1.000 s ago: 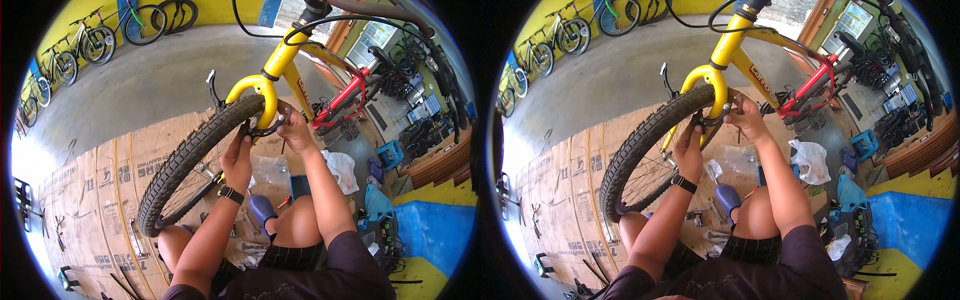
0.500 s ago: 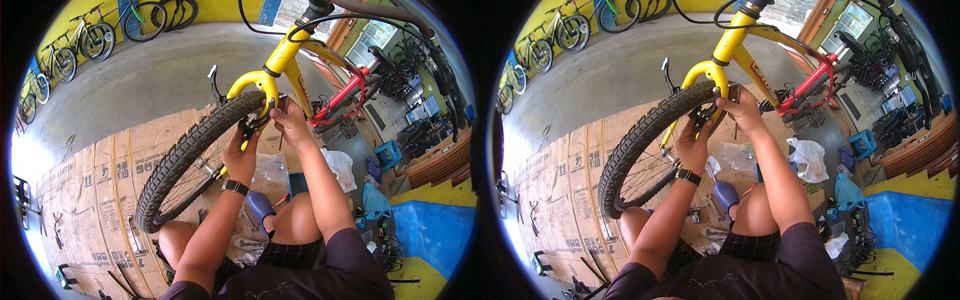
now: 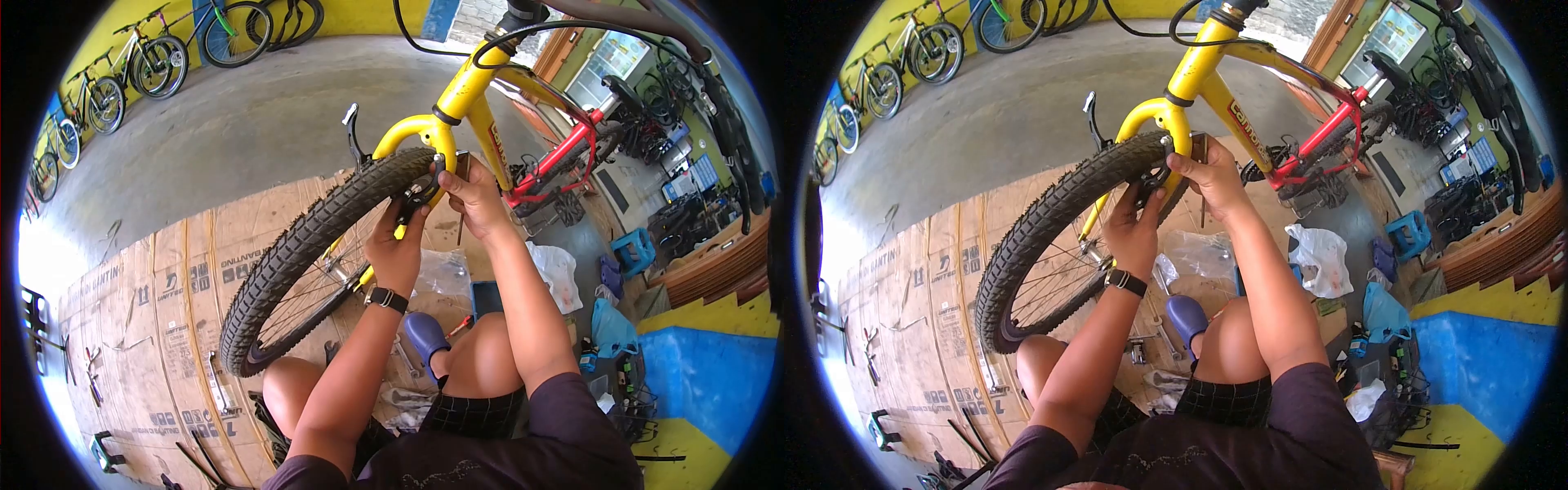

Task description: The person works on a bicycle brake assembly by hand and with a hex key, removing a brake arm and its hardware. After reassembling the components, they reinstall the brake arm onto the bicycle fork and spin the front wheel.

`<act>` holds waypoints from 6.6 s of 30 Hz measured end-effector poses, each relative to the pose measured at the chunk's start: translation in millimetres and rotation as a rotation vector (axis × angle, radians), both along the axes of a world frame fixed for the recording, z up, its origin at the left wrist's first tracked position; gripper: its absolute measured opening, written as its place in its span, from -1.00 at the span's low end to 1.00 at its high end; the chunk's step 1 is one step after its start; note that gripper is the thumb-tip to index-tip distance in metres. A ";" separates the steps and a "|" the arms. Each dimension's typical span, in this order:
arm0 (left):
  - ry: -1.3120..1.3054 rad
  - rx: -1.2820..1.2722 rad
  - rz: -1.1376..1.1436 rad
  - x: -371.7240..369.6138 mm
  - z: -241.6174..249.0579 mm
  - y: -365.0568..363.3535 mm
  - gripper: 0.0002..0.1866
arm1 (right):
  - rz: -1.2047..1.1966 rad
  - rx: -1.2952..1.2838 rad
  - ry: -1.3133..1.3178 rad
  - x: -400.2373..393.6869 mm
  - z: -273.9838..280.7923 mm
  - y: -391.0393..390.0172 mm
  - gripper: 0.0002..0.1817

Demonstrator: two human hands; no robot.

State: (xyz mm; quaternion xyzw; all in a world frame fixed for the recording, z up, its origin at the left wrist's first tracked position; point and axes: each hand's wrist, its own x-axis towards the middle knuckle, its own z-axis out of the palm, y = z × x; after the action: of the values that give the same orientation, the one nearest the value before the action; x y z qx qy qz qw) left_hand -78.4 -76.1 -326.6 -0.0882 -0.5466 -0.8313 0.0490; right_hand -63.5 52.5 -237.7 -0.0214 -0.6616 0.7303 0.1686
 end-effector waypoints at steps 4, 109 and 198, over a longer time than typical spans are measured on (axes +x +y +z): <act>0.014 -0.029 -0.002 -0.9 1.9 -0.6 -0.55 | -0.021 0.045 -0.067 1.5 1.4 4.6 -0.53; 0.081 0.341 0.090 -1.8 -16.8 27.1 -0.53 | -0.105 0.080 -0.136 -1.4 1.8 0.3 -0.50; 0.271 0.436 -0.174 -11.1 -44.0 8.3 -0.58 | -0.054 0.347 -0.339 51.0 -56.6 -12.4 -0.74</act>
State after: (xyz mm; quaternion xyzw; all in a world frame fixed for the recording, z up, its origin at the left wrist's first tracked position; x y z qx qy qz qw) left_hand -89.5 -67.8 -370.6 -0.2329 -0.3334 -0.9110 0.0680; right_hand -12.5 40.1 -294.3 -0.1321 -0.7951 0.5870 0.0757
